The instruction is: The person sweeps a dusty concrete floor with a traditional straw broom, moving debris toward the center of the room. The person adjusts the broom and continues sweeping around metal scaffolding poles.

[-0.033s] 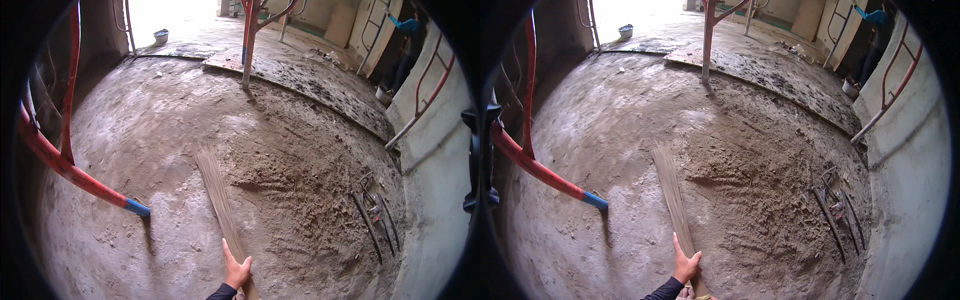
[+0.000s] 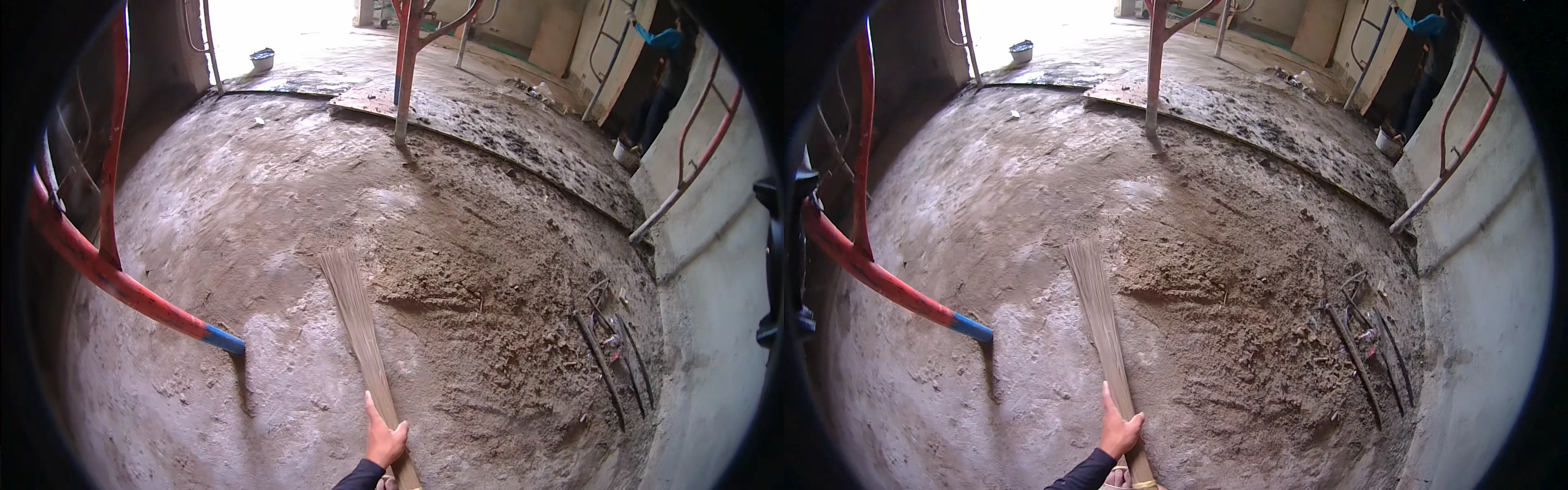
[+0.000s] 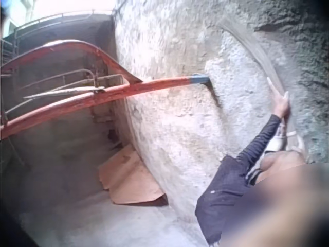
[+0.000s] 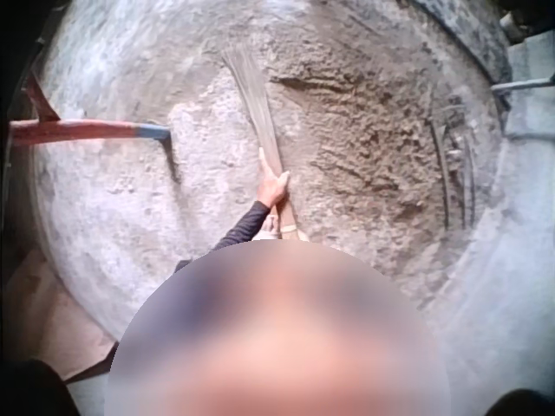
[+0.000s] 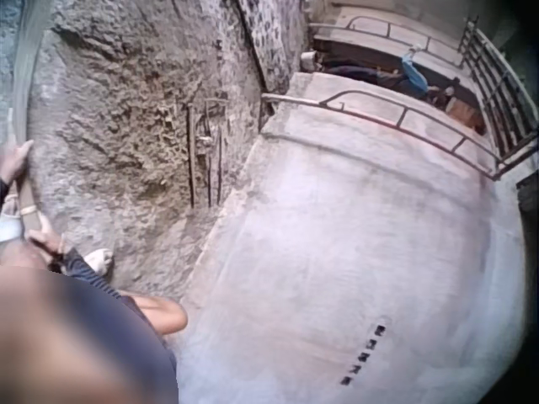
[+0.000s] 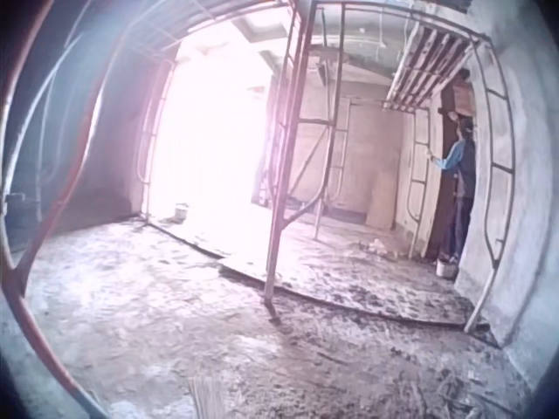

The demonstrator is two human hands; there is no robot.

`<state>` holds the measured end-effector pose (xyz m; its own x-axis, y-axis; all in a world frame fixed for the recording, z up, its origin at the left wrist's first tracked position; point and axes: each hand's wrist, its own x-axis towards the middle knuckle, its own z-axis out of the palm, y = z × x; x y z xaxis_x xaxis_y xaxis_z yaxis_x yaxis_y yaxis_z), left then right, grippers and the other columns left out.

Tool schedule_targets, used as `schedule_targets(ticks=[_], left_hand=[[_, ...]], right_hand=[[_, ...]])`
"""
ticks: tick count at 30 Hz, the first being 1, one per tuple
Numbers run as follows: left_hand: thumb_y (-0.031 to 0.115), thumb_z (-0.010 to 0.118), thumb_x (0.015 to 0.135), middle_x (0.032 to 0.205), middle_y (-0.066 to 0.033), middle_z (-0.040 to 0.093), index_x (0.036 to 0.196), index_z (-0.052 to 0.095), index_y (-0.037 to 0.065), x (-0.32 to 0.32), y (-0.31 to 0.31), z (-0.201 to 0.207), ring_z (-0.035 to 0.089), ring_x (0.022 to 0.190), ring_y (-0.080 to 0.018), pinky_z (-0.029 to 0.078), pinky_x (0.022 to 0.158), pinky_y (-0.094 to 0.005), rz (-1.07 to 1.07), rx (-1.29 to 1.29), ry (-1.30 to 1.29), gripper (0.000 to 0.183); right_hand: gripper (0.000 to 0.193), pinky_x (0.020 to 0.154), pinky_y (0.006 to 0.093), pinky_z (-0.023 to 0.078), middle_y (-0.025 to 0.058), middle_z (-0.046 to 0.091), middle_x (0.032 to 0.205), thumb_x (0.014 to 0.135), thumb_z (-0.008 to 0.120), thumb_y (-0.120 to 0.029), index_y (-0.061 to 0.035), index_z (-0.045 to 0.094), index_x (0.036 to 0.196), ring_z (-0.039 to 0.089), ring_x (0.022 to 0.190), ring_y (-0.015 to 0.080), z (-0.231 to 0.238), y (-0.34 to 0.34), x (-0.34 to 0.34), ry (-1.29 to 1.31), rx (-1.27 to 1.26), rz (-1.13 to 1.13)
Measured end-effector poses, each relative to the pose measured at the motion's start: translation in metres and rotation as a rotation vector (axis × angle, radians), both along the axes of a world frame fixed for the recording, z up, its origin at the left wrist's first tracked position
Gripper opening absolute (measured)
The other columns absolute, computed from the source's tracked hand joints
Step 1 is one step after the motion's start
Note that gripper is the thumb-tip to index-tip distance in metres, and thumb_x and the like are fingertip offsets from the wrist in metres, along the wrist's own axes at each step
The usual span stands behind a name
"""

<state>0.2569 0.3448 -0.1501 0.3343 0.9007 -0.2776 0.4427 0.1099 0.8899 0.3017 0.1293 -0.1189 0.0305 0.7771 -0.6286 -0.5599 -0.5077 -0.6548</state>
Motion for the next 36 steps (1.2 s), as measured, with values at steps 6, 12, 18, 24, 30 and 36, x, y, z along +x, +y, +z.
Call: schedule_targets(ticks=[6, 12, 18, 24, 30, 36], left_hand=[[0.013, 0.057, 0.074, 0.1, -0.043, 0.057, 0.149, -0.01, -0.001, 0.092, 0.021, -0.036, 0.062, 0.091, -0.0513, 0.051, 0.083, -0.0502, -0.155, -0.063, 0.12, 0.102], [0.017, 0.06, 0.074, 0.11, -0.0412, 0.056, 0.15, -0.013, 0.004, 0.199, 0.043, -0.04, 0.059, 0.105, -0.0507, 0.047, 0.096, -0.0495, -0.413, -0.141, 0.225, 0.106], [0.025, 0.065, 0.072, 0.104, -0.0291, 0.065, 0.151, 0.005, 0.005, 0.308, 0.007, -0.031, 0.065, 0.097, -0.0423, 0.052, 0.086, -0.0459, -0.765, -0.097, 0.107, 0.102], [0.023, 0.069, 0.075, 0.117, -0.0348, 0.056, 0.151, 0.008, 0.007, 0.331, -0.113, 0.038, 0.059, 0.107, -0.0456, 0.048, 0.092, -0.0486, -0.925, -0.04, -0.073, 0.099], [0.048, 0.074, 0.08, 0.139, -0.0334, 0.04, 0.151, -0.003, -0.003, 0.232, -0.103, 0.058, 0.048, 0.126, -0.0404, 0.039, 0.107, -0.0407, -0.822, -0.313, -0.654, 0.116], [0.057, 0.073, 0.078, 0.144, -0.0277, 0.035, 0.151, 0.008, -0.001, 0.121, -0.046, 0.057, 0.049, 0.124, -0.0337, 0.041, 0.105, -0.04, -0.681, -0.404, -0.518, 0.114]], right_hand=[[0.016, 0.05, 0.0343, 0.053, 0.0108, 0.06, 0.069, 0.082, 0.056, -0.013, 0.002, 0.058, 0.088, 0.06, 0.054, 0.0229, -0.001, 0.02, 0.031, 0.261, -0.164, -0.306], [0.021, 0.057, 0.0389, 0.055, 0.014, 0.063, 0.075, 0.08, 0.056, -0.016, 0.0026, 0.058, 0.09, 0.063, 0.063, 0.0256, -0.014, 0.053, 0.092, 0.25, -0.236, -0.495], [0.028, 0.061, 0.0413, 0.057, 0.012, 0.062, 0.076, 0.079, 0.06, -0.018, 0.0032, 0.054, 0.097, 0.064, 0.065, 0.0277, -0.001, 0.056, 0.121, 0.131, -0.213, -0.855], [0.029, 0.06, 0.0384, 0.055, 0.0117, 0.062, 0.079, 0.08, 0.061, -0.02, 0.0023, 0.055, 0.098, 0.063, 0.066, 0.0255, 0.039, 0.005, 0.135, -0.093, -0.197, -1.003], [0.027, 0.054, 0.037, 0.053, 0.012, 0.06, 0.075, 0.08, 0.06, -0.022, 0.001, 0.055, 0.093, 0.06, 0.062, 0.0243, 0.069, 0.0, 0.109, -0.368, -0.136, -0.901], [0.027, 0.05, 0.0352, 0.049, 0.0108, 0.056, 0.072, 0.08, 0.059, -0.027, -0.0011, 0.055, 0.09, 0.055, 0.058, 0.0226, 0.071, 0.028, 0.079, -0.109, 0.056, -0.662]])
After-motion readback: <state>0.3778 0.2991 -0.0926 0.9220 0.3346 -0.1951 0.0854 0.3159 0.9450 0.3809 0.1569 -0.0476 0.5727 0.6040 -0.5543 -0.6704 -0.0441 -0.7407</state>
